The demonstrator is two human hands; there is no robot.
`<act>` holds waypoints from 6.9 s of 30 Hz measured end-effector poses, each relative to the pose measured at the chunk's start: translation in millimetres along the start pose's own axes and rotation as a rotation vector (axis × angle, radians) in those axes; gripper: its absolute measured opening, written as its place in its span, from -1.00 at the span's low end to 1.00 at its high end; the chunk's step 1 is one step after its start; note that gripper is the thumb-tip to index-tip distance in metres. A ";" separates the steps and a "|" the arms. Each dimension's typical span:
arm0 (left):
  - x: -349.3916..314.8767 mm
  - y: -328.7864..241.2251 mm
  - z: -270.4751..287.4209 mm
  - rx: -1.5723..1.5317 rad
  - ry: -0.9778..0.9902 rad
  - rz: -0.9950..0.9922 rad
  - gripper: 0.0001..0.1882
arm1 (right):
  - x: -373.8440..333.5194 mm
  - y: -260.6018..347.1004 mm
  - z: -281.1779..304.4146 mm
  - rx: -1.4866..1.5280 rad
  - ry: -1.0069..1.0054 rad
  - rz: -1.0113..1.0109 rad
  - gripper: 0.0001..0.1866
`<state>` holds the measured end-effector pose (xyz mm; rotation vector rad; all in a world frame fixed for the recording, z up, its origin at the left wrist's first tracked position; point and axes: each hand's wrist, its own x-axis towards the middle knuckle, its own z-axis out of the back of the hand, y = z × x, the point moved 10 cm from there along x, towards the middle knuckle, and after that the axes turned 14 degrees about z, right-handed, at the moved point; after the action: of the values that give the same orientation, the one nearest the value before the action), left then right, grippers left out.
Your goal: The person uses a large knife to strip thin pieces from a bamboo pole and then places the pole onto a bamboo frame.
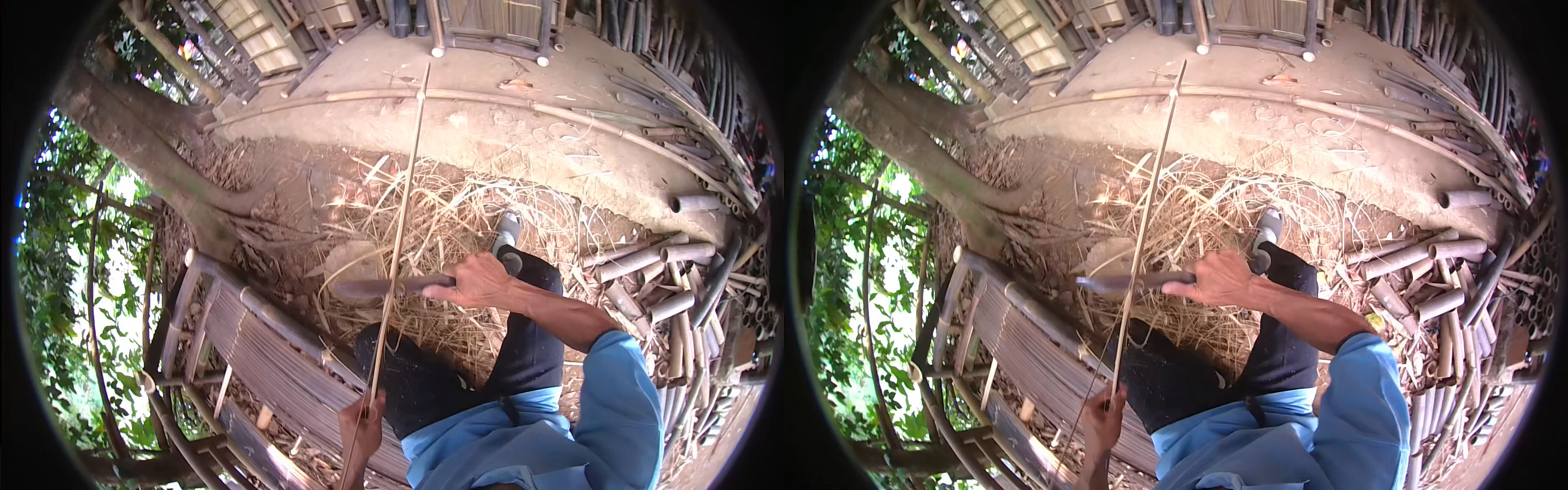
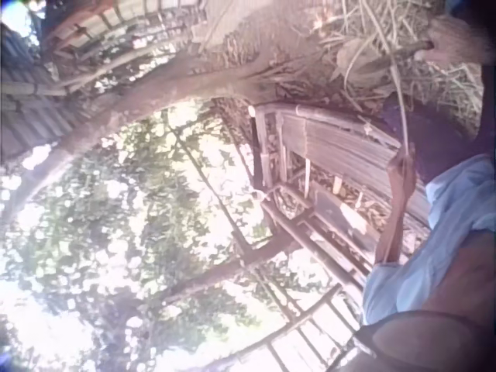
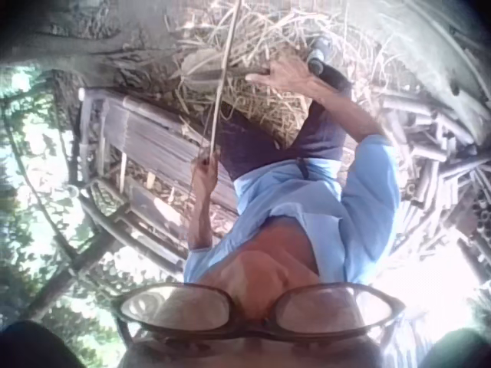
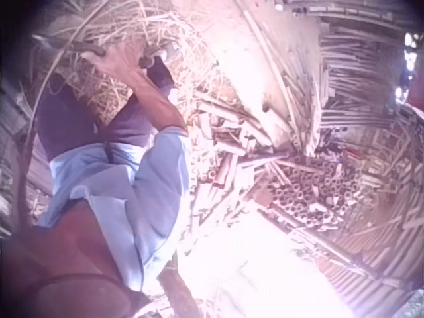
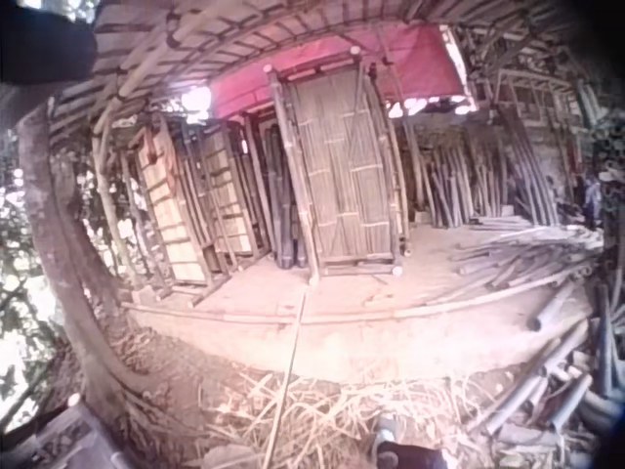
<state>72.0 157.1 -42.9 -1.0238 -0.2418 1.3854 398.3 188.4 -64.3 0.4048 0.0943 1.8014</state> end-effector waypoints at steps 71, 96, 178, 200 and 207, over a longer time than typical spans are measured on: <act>-35.8 35.8 -18.4 -0.294 0.314 0.279 -0.62 | -31.1 -168.2 35.9 0.248 -0.246 -0.600 -0.12; 24.6 -16.0 -49.5 -0.449 0.328 0.144 -0.70 | -5.3 23.2 -12.2 0.129 -0.038 -0.022 -0.18; -111.0 32.4 58.9 0.028 0.266 0.230 -0.81 | -36.2 -253.1 37.4 0.058 -0.072 -0.527 -0.38; 6.8 -1.2 208.9 -1.035 -0.828 -0.856 -0.31 | 52.5 88.8 -177.1 2.057 -0.201 -0.911 -0.68; -39.5 -61.1 235.8 -1.044 -1.067 -0.890 -0.43 | 24.2 55.1 -144.3 0.742 -0.041 -0.155 -0.53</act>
<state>-56.6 237.6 151.7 -0.6565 -2.0912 0.7665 296.0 217.7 -178.8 0.9275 0.7569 1.5551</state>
